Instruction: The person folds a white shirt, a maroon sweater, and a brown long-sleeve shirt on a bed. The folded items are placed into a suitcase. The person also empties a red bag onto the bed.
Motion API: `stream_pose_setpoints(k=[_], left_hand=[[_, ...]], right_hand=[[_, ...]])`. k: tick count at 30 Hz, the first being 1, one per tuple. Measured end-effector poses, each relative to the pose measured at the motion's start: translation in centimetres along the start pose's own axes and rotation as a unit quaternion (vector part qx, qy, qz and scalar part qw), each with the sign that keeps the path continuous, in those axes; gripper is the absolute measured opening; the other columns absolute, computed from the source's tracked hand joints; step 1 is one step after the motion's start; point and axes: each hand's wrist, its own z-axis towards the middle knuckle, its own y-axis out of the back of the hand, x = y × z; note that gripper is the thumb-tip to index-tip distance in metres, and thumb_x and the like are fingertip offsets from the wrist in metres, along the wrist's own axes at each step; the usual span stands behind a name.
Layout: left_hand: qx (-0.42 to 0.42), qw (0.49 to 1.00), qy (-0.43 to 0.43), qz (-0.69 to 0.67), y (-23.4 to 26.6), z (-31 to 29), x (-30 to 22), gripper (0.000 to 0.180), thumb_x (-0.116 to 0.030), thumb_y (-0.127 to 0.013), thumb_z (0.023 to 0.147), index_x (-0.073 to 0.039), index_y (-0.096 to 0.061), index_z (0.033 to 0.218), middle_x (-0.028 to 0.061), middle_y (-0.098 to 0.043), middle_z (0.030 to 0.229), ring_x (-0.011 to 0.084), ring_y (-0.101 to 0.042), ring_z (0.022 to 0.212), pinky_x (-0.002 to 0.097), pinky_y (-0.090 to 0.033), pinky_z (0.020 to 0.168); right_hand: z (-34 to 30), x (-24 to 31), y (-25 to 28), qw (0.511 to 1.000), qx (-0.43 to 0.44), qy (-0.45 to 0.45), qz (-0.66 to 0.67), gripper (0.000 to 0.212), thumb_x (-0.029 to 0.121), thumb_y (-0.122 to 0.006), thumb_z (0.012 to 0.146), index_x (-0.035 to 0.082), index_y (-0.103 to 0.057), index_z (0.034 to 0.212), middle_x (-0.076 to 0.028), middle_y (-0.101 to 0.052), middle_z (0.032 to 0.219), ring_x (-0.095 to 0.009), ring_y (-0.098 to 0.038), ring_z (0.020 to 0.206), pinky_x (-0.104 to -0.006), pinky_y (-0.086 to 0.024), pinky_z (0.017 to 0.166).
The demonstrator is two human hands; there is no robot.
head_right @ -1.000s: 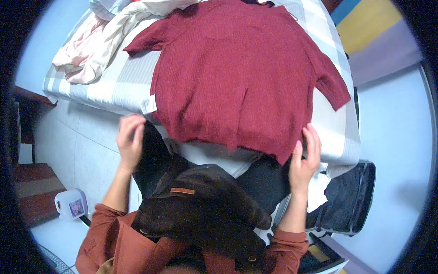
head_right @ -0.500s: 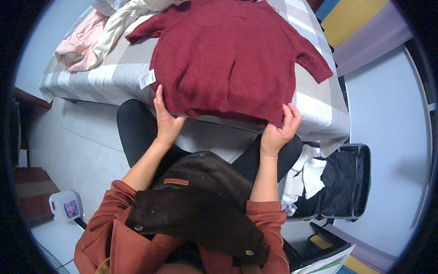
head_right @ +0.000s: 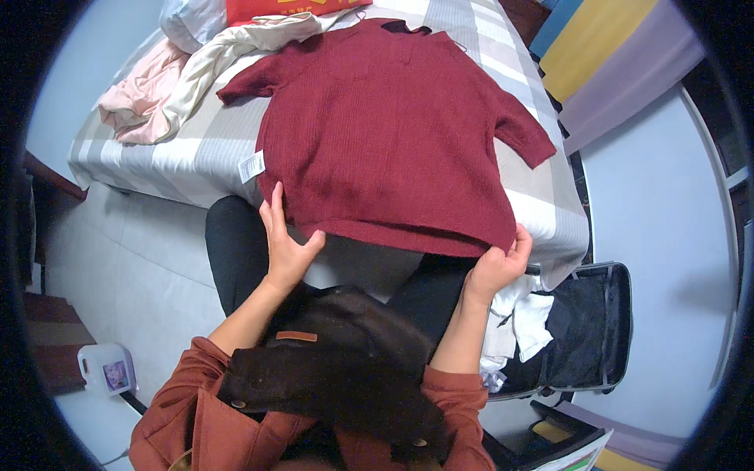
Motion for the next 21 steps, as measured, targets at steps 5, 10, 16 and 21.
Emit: stream_pose_setpoints(k=[5, 10, 16, 21], left_hand=[[-0.004, 0.999, -0.015, -0.046, 0.3, -0.8, 0.3, 0.087, -0.017, -0.066, 0.065, 0.002, -0.02, 0.136, 0.024, -0.029, 0.121, 0.0362, -0.035, 0.114, 0.0394, -0.029, 0.099], [-0.059, 0.998, -0.03, -0.018, 1.1, -0.6, 1.0, 0.079, -0.006, -0.064, 0.067, 0.003, -0.024, 0.135, 0.0238, -0.035, 0.117, 0.0375, -0.04, 0.11, 0.0393, -0.033, 0.097], [-0.069, 0.991, -0.107, 0.04, 3.3, 1.8, 3.2, 0.061, 0.007, -0.056, 0.063, -0.002, -0.048, 0.122, 0.0181, -0.049, 0.102, 0.0296, -0.053, 0.092, 0.0329, -0.044, 0.08], [-0.224, 0.961, -0.044, -0.156, 7.6, 4.4, 1.0, 0.045, 0.016, -0.035, 0.061, 0.002, -0.055, 0.098, 0.0084, -0.055, 0.095, 0.017, -0.053, 0.094, 0.0251, -0.039, 0.087]], right_hand=[[0.2, 0.9, 0.4, 0.999, -0.004, -0.032, 0.01, 0.022, -0.012, -0.044, 0.079, -0.004, -0.05, 0.098, -0.01, -0.056, 0.095, -0.015, -0.055, 0.087, -0.0261, -0.044, 0.081], [0.4, 0.5, 1.4, 0.998, 0.029, -0.052, 0.032, 0.02, -0.01, -0.049, 0.08, -0.003, -0.05, 0.099, -0.009, -0.056, 0.093, -0.013, -0.055, 0.085, -0.0237, -0.044, 0.079], [0.2, 1.6, 2.0, 0.993, 0.091, -0.076, 0.008, 0.02, -0.006, -0.057, 0.081, -0.001, -0.052, 0.099, -0.003, -0.058, 0.082, -0.008, -0.054, 0.073, -0.0193, -0.044, 0.069], [1.3, 3.7, 3.8, 0.995, 0.013, 0.042, -0.09, 0.026, -0.014, -0.045, 0.076, -0.002, -0.054, 0.098, -0.006, -0.058, 0.086, -0.011, -0.054, 0.077, -0.0218, -0.044, 0.073]])
